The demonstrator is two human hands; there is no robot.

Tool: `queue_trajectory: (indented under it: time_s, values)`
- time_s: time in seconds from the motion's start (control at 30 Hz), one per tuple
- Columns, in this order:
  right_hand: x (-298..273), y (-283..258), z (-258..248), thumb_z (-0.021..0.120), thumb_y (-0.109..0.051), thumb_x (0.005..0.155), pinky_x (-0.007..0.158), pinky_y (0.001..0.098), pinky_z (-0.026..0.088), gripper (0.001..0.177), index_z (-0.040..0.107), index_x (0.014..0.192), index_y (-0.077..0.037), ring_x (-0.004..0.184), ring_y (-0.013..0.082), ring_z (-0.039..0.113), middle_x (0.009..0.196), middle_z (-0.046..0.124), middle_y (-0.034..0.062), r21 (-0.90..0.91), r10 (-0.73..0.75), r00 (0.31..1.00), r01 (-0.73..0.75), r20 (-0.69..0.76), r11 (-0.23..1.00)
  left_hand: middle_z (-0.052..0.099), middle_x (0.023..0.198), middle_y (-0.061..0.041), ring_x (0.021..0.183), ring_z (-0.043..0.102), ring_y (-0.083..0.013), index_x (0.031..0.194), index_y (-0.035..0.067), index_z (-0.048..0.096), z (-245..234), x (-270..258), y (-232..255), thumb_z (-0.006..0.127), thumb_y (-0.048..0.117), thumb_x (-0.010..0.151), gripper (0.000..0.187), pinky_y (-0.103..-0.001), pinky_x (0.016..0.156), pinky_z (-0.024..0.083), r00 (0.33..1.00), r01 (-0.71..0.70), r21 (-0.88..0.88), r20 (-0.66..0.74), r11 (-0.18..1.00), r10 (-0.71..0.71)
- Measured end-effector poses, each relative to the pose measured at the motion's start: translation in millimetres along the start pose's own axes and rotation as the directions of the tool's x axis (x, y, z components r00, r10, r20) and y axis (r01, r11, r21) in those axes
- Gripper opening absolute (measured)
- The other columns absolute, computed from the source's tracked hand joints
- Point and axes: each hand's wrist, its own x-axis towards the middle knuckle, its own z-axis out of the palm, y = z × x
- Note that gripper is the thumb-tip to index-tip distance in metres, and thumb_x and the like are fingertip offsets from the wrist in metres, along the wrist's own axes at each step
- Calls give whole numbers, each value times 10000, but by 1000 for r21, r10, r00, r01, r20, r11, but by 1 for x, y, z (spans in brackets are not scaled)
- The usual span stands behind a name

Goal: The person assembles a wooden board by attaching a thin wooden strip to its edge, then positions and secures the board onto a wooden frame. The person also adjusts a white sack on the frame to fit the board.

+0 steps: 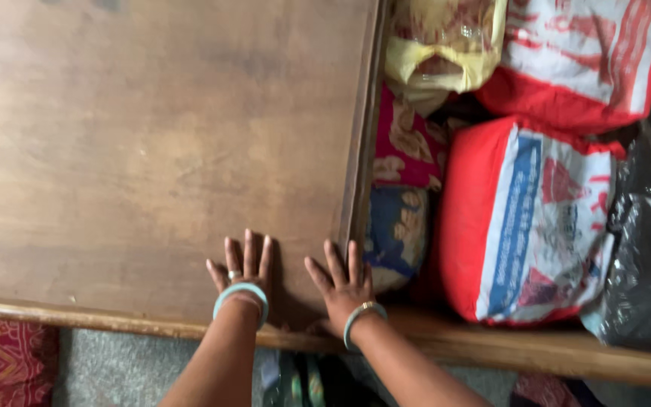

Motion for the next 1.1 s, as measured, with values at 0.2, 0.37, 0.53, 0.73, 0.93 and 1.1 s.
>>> queue_trajectory:
  time_s: [0.2, 0.37, 0.53, 0.73, 0.93, 1.1]
  values:
    - [6, 0, -10, 875, -617, 674, 1197, 700, 57, 1315, 8, 1632, -371, 1519, 494, -223, 1704, -201, 88, 26, 51, 995, -53, 88, 998, -304, 1702, -101, 1547, -226, -462, 1624, 263, -231, -2, 11, 0, 977, 622, 537, 1665, -736, 1184, -27, 1000, -6, -6, -12, 1000, 6]
    - [5, -3, -15, 876, -628, 659, 1212, 697, 43, 1336, -4, 1634, -382, 1523, 477, -247, 1705, -210, 83, 28, 75, 989, -79, 130, 996, -311, 1699, -117, 1546, -237, -464, 1627, 247, -236, -5, 8, 0, 973, 643, 534, 1677, -718, 1190, -46, 1000, -10, 6, 20, 1000, 9]
    - [2, -7, -17, 871, -628, 668, 1201, 707, 77, 1323, 3, 1636, -381, 1525, 482, -238, 1711, -203, 80, 9, 84, 989, -86, 121, 996, -307, 1699, -131, 1543, -242, -471, 1625, 243, -234, -5, 1, -2, 962, 650, 541, 1665, -715, 1185, -53, 999, -33, 20, -5, 999, 33]
    - [1, -14, -24, 862, -615, 688, 1195, 702, 93, 1314, -20, 1632, -378, 1524, 483, -244, 1707, -220, 84, -21, 106, 984, -104, 143, 994, -308, 1695, -133, 1535, -243, -484, 1623, 240, -236, 0, 2, -7, 960, 635, 548, 1656, -726, 1175, -59, 997, -65, -22, -40, 998, 64]
    - [-2, -27, -24, 832, -518, 761, 1213, 682, -29, 1181, 46, 1631, -374, 1546, 423, -199, 1716, -150, 79, -60, 188, 973, -181, 137, 982, -302, 1703, -127, 1535, -245, -473, 1626, 237, -228, 1, 5, -14, 971, 625, 527, 1672, -719, 1183, -51, 993, -111, -41, -48, 993, 109]
    - [-27, -48, 5, 653, -117, 876, 1189, 635, -45, 744, 393, 1527, -367, 1550, 285, 58, 1689, 139, 70, -133, 147, 974, -170, -171, 976, -288, 1701, -110, 1532, -249, -482, 1628, 239, -210, 7, 6, -22, 929, 700, 533, 1646, -731, 1178, -45, 985, -162, -67, -71, 984, 158]
